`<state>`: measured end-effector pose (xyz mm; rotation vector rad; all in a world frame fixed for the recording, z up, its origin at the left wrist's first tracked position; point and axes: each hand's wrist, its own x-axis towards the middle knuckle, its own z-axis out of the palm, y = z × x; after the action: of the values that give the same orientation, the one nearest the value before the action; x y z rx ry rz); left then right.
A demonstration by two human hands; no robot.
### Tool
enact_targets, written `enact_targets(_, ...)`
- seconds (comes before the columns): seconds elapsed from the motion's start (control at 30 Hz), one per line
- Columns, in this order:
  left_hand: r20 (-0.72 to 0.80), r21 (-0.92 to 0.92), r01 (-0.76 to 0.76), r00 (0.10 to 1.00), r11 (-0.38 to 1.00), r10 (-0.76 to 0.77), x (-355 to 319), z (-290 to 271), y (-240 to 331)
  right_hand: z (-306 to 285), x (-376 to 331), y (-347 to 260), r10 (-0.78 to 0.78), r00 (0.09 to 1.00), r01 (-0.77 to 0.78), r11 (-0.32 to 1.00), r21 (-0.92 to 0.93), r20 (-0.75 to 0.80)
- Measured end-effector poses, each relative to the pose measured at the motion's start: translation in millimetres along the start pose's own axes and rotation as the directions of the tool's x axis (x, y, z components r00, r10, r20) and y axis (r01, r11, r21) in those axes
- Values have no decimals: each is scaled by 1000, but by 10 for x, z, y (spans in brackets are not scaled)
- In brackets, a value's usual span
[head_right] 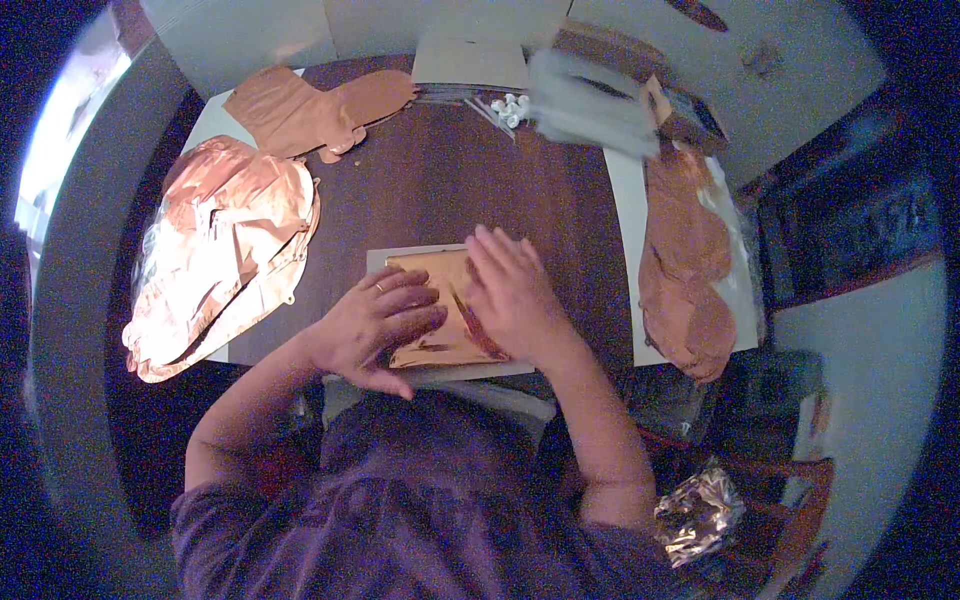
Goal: Folding a large foil balloon and placing it into a plastic retail sleeve with a cardboard insert.
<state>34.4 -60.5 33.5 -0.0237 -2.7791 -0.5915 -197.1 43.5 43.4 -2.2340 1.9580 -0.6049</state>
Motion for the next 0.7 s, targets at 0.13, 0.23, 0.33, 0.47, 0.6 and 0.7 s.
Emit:
enact_targets(0.13, -132, 158, 219, 971, 963, -199, 108, 225, 47, 304, -24, 37, 60, 992, -51, 995, -85, 107)
enact_targets(0.23, -112, 179, 248, 967, 952, -231, 120, 352, 12, 325, -133, -17, 76, 990, -64, 993, -97, 121)
enact_targets(0.33, -80, 176, 239, 970, 955, -228, 160, 366, 26, 340, -234, -29, 89, 991, -77, 989, -124, 99)
enact_targets(0.47, -2, 220, 244, 968, 944, -250, 226, 326, 50, 320, -258, -6, 58, 998, -55, 989, -135, 21)
enact_targets(0.6, -18, 217, 253, 967, 943, -256, 205, 334, 44, 280, -587, 81, 259, 851, -130, 946, 296, -457)
enact_targets(0.7, -20, 161, 265, 964, 951, -265, 157, 350, 120, 216, -1322, -50, 546, 742, -383, 821, 423, -389)
